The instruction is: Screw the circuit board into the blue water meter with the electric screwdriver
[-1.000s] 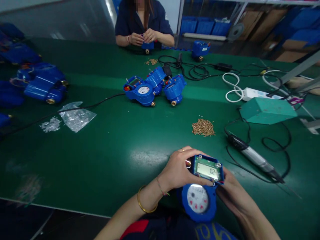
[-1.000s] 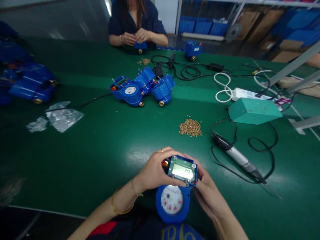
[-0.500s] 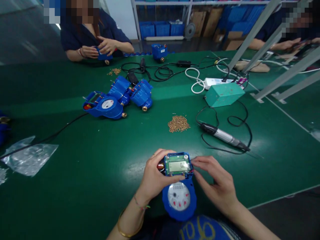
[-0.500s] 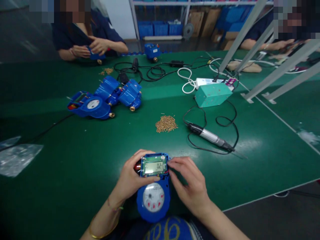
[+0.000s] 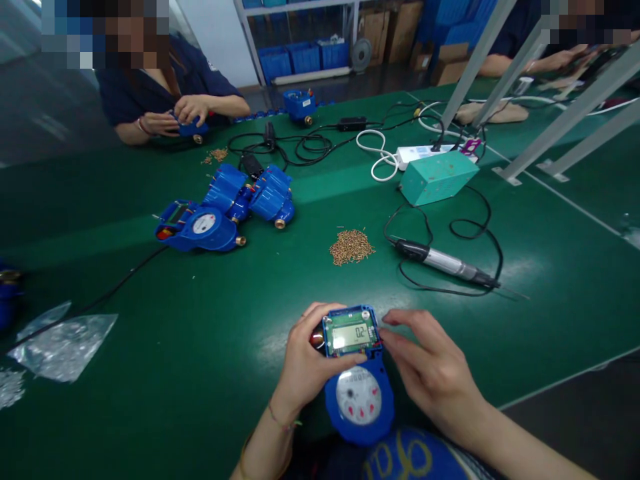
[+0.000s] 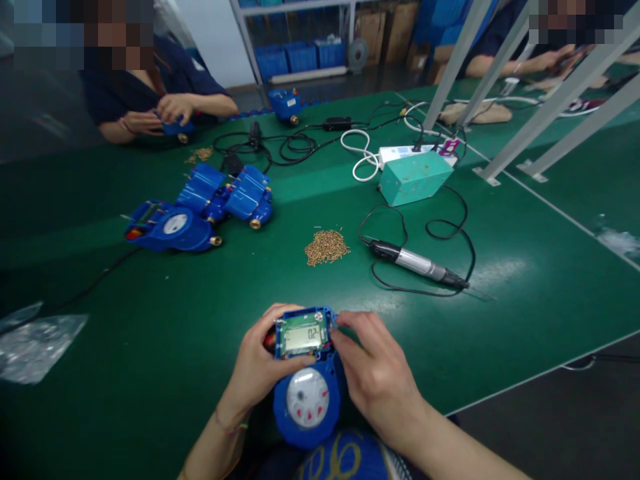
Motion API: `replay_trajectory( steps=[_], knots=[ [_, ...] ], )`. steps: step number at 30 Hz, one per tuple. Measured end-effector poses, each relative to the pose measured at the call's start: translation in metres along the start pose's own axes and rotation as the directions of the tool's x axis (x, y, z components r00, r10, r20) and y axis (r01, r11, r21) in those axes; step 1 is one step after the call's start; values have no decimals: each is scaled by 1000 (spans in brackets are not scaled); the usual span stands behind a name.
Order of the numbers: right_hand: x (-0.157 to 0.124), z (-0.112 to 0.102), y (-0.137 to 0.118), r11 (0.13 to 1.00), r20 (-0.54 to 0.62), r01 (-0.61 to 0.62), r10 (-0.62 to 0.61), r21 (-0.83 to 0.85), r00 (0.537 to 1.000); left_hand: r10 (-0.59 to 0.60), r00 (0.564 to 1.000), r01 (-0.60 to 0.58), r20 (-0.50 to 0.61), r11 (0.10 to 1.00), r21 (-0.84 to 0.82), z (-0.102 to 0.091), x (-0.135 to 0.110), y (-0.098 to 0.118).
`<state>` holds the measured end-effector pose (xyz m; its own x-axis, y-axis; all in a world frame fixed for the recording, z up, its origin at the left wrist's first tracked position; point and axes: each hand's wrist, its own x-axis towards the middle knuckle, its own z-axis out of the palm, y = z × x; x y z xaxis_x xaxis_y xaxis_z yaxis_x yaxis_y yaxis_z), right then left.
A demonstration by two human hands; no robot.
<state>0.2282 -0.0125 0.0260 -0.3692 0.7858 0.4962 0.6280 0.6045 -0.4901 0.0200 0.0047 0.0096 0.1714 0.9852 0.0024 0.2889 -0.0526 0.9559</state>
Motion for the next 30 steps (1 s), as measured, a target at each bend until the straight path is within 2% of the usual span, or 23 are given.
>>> replay_trajectory(
  steps=[4,7,10,13,15,18,23,27,30],
  knots=[
    [-9,10,-4,973,39,120,-115,-196,993,-9,1000,9,16,1000,0,0,-1,1],
    [-12,14,-4,952,114,139,-111,-272,987,-7,1000,7,8,1000,8,1,0,1],
    [-13,11,0,974,143,85,-55,-212,988,0,1000,0,-15,1000,28,1,0,-1],
    [-12,4,2,998,16,-53,54,-35,998,-9,1000,9,-16,1000,21,0,-1,-1],
    [-10,1,3,992,-91,-91,99,87,991,-16,1000,16,-16,1000,16,0,-1,0],
    [-7,3,3,987,-136,-39,61,158,989,-17,999,17,-32,1000,22,0,-1,1],
    [-6,14,6,986,-153,-2,28,166,988,-31,999,33,-45,999,35,0,-1,1],
    [-8,16,4,982,-128,-15,39,188,991,-26,998,28,-56,999,37,0,-2,-1],
    [-8,14,-1,992,-79,22,-12,124,997,-17,998,19,-62,999,27,0,-2,-1]
  ],
)
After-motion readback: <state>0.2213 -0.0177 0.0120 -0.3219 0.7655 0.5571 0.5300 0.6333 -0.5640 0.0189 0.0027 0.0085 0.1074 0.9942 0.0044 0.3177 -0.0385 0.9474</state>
